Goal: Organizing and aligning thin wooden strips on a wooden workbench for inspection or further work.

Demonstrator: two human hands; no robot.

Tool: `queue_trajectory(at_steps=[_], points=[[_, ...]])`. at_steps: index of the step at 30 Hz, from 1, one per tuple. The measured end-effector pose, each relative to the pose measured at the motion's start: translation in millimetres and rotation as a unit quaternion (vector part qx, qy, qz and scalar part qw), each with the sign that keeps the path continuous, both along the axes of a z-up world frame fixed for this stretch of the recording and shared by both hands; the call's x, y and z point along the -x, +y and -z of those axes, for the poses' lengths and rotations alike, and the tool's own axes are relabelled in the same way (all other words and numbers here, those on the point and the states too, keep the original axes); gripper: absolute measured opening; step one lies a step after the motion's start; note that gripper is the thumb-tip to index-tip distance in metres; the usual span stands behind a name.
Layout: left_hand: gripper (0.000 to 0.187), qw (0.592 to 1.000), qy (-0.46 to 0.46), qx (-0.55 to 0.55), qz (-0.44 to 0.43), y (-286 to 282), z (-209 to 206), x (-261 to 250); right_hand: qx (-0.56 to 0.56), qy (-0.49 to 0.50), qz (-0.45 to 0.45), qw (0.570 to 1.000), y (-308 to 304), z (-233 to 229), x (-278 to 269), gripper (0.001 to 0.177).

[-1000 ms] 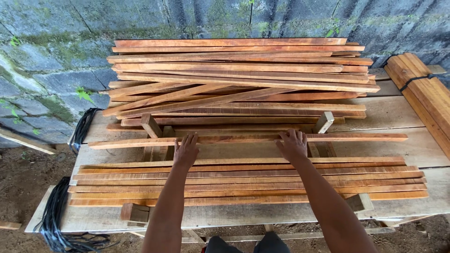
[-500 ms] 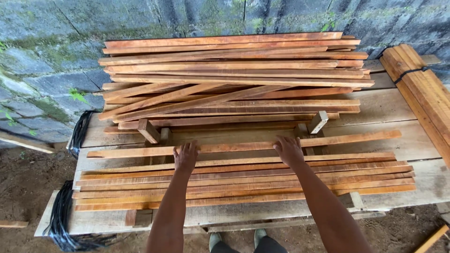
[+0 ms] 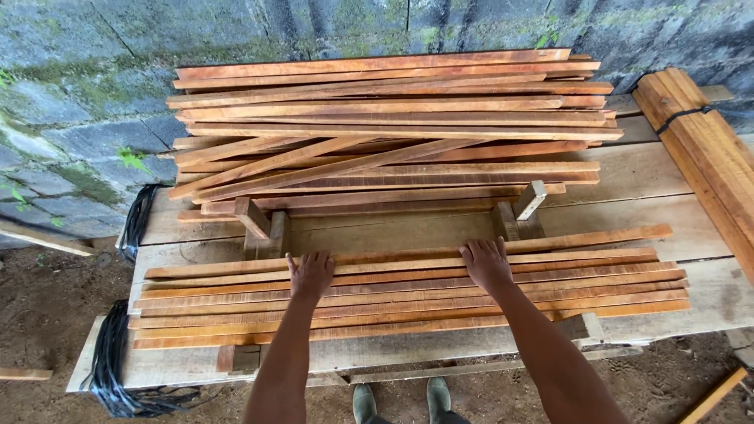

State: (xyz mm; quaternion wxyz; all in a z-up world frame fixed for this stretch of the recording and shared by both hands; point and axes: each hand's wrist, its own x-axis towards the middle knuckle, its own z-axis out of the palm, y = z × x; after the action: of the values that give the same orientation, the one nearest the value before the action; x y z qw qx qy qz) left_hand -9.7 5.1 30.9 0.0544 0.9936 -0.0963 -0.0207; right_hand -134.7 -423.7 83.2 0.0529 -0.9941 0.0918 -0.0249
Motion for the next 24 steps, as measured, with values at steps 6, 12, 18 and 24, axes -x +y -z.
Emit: queue_trajectory(at_steps=[6,12,18,24], points=[[0.042,0.996,0.056,-0.034,0.062,11,-19,-21,-0.011,0.106,0.014,0.994,-27,18,-27,0.056],[0.03,0.96,-0.267,0.028,0.077,5,-4,18,0.044,-0.114,-0.003,0.992,-8,15,6,0.048],[0.032,0.993,-0.111,0.041,0.02,5,-1,26,0.037,-0.117,0.001,0.992,-7,17,11,0.039],[0.034,0.994,-0.096,0.05,0.002,1,5,32,0.063,-0.161,0.008,0.985,-4,23,11,0.038]])
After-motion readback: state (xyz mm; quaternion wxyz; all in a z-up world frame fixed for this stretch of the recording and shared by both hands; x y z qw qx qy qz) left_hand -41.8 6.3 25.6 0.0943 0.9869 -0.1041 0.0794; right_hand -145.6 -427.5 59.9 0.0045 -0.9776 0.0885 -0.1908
